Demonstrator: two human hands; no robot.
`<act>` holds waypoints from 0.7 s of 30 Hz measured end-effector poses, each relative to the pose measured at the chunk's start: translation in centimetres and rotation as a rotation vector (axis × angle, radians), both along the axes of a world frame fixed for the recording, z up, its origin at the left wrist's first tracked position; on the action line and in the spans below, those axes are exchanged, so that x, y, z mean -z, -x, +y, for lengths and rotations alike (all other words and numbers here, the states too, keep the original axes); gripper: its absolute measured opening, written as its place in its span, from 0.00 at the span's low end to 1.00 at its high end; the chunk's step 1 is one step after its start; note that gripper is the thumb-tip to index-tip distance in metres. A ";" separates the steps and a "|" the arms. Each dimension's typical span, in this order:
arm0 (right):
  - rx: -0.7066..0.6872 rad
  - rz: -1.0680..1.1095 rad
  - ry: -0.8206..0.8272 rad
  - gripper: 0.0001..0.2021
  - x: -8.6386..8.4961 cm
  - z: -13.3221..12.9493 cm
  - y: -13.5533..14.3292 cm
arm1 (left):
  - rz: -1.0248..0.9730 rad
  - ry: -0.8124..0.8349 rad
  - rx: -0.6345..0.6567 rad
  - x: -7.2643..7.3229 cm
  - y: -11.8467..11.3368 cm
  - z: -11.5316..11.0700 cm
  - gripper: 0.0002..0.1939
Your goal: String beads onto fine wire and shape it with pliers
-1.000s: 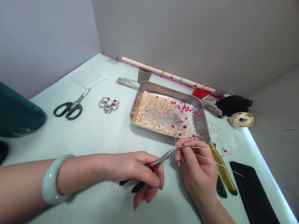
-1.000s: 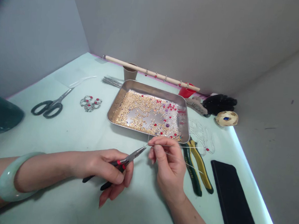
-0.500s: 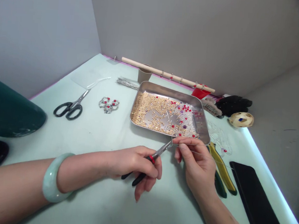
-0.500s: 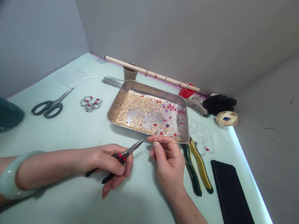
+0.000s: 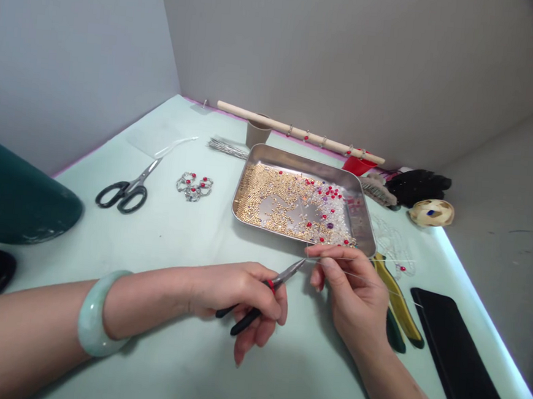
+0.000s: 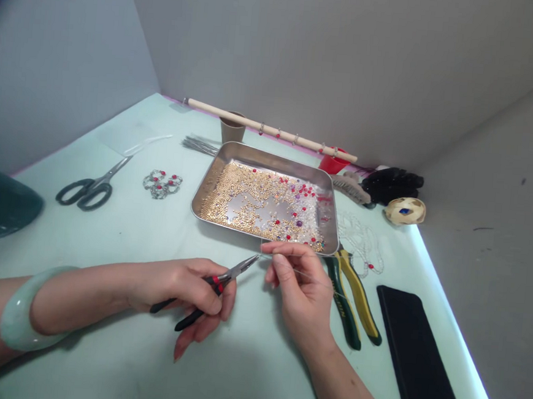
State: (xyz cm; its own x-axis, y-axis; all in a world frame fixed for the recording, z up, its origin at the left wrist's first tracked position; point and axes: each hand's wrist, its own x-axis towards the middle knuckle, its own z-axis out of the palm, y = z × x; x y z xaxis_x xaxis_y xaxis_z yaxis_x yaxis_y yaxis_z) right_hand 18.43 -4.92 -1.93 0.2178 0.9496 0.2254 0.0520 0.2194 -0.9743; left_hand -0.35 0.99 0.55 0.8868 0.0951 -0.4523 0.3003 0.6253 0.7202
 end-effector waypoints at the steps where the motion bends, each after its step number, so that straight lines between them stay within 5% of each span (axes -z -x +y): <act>1: 0.003 -0.002 -0.003 0.04 0.0 0.0 0.0 | 0.002 -0.004 0.003 0.0 0.0 0.0 0.09; 21: -0.025 -0.094 0.047 0.03 0.2 -0.4 0.0 | 0.066 0.000 -0.001 0.5 -0.2 -0.3 0.07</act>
